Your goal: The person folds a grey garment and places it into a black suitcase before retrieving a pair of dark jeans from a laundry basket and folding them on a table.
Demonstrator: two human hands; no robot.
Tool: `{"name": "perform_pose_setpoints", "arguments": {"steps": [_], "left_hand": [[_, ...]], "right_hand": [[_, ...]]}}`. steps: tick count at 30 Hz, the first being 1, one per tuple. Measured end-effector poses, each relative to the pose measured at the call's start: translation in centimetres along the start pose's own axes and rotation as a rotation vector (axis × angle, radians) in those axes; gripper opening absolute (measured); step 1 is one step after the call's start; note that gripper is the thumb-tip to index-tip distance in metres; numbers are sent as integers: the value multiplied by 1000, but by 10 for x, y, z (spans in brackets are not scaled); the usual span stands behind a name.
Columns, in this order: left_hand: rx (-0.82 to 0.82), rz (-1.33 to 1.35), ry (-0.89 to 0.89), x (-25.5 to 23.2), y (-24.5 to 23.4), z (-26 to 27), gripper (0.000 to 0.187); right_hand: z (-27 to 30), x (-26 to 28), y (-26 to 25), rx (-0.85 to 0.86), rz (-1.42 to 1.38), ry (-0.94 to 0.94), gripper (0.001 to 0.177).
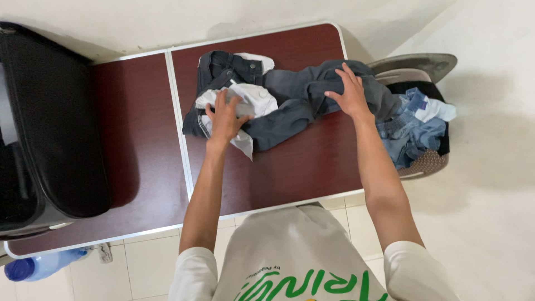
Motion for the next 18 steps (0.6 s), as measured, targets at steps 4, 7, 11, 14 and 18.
{"name": "perform_pose_setpoints", "arguments": {"steps": [4,7,11,14,18], "left_hand": [[-12,-24,17,10,18,4,71],[4,-68,-41,22,34,4,75],[-16,-85,-54,38,50,6,79],[-45,-81,-65,41,55,8,85],[-68,-63,-84,39,52,10,94]], "right_hand": [[-16,-10,6,126,-22,93,98],[-24,-11,8,134,58,37,100],[-25,-9,14,174,104,122,99],[-26,-8,18,182,125,136,97],[-30,-21,27,228,150,176,84]]}}
Point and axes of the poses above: each hand's wrist, its own z-axis away from the middle knuckle, its own y-axis out of the palm, x = y × z, the point moved 1 cm from there along -z, towards the middle knuckle
